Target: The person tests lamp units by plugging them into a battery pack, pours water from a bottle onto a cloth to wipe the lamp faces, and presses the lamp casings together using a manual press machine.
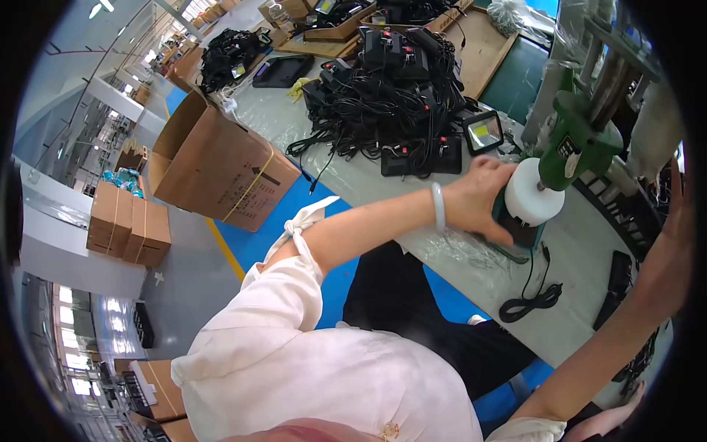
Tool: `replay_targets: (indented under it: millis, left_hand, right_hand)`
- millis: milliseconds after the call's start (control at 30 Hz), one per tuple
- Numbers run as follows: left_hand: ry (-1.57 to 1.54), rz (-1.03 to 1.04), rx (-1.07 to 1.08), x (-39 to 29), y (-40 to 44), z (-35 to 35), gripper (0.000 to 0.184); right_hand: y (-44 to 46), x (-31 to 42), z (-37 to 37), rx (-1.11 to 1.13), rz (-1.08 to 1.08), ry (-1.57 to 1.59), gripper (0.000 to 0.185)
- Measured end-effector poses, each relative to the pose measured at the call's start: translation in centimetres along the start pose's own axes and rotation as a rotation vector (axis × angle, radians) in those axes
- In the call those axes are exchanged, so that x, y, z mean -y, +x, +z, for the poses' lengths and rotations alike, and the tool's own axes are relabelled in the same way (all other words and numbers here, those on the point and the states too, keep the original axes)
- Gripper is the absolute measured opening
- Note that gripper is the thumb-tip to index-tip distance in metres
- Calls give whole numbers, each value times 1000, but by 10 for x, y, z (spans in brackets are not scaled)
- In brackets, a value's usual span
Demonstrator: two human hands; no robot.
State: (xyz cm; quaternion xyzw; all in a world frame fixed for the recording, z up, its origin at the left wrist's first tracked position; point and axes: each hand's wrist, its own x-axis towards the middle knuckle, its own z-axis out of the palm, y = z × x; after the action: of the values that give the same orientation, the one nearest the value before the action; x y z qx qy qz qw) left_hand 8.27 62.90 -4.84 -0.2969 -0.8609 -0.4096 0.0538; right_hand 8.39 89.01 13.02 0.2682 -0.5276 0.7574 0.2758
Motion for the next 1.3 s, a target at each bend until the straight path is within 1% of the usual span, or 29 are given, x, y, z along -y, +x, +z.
replay_targets:
  millis: [33,100,167,233,267,300,333,400,433,467,500,533,567,600,633,667,700,733,800,833,867,933,967,1000,1067,1133,1167,1200,1300]
  left_hand:
    - [23,-49,-30,-7,-9,5,120]
    - [-80,-36,-23,-15,-36,4,119]
    - [-173,5,-50,-17,-54,-19,117]
    - [-266,59,-105,-18,-67,-58,112]
    - [-396,-16,-171,-19,-65,-80,104]
    - [-297,5,-287,-8,-60,-103,94]
    - [-101,-8,-412,5,-50,-125,84]
    - [-73,-140,-525,29,-22,-173,67]
    - [40,-176,-637,46,-7,-192,65]
    - [5,-115,-714,80,10,-212,67]
    - [337,-123,-779,109,21,-233,70]
    - [402,-180,-782,101,24,-242,76]
    - [676,-134,-798,137,29,-256,82]
    - [750,-260,-687,149,33,-260,90]
    - [1019,-122,-380,183,33,-274,69]
    - [1231,88,-102,217,35,-287,51]
    - [1014,163,-31,229,37,-297,50]
    - [1021,34,-7,242,30,-306,52]
    - [1387,-31,-84,264,7,-326,56]
    - [1036,-217,-312,228,0,-309,54]
    - [657,-308,-588,189,-9,-290,57]
    - [742,-84,-642,93,-21,-229,50]
    - [725,-20,-623,61,-28,-200,45]
    - [711,39,-603,32,-33,-172,40]
    - [594,306,-442,-10,-39,-111,30]
    - [317,201,-226,-55,-48,-52,32]
    - [233,262,-156,-67,-46,-24,34]
    - [267,295,-53,-83,-40,0,36]
    - [94,274,82,-96,-22,70,55]
  right_hand:
    - [-8,-14,-29,22,-59,-205,52]
    - [-44,-22,-43,30,-91,-448,49]
    - [-91,-36,-66,1,-54,-637,47]
    - [-141,-43,-79,-29,92,-862,39]
    - [-163,-50,-89,-55,161,-890,34]
    - [-184,-57,-100,-80,229,-915,28]
    - [-206,-62,-107,-51,216,-934,25]
    - [-237,-70,-116,4,180,-972,20]
    - [-239,-70,-113,61,160,-1013,18]
    - [-241,-67,-106,116,139,-1056,16]
    - [-244,-65,-103,170,120,-1102,15]
    - [-243,-67,-102,149,88,-1103,13]
    - [-241,-68,-102,116,63,-1132,12]
    - [-242,-75,-105,91,54,-1151,9]
    - [-236,-68,-90,84,86,-1214,10]
    - [-235,-67,-85,55,99,-1177,12]
    - [-231,-59,-79,80,67,-1179,14]
    - [-231,-53,-84,128,33,-1129,15]
    - [-225,-33,-96,258,-112,-1241,20]
    - [-223,-22,-116,197,-137,-1393,21]
    - [-221,-13,-136,151,-167,-1524,23]
    - [-209,-8,-183,31,-205,-1702,27]
    - [-197,-3,-198,-21,-147,-1773,28]
    - [-189,0,-210,-7,-59,-1862,28]
    - [-178,-3,-220,148,-17,-2061,36]
    - [-182,-7,-215,218,67,-2027,40]
    - [-181,-11,-209,253,101,-2009,42]
    - [-184,-14,-196,261,91,-1968,43]
    - [-199,-22,-136,288,91,-1833,45]
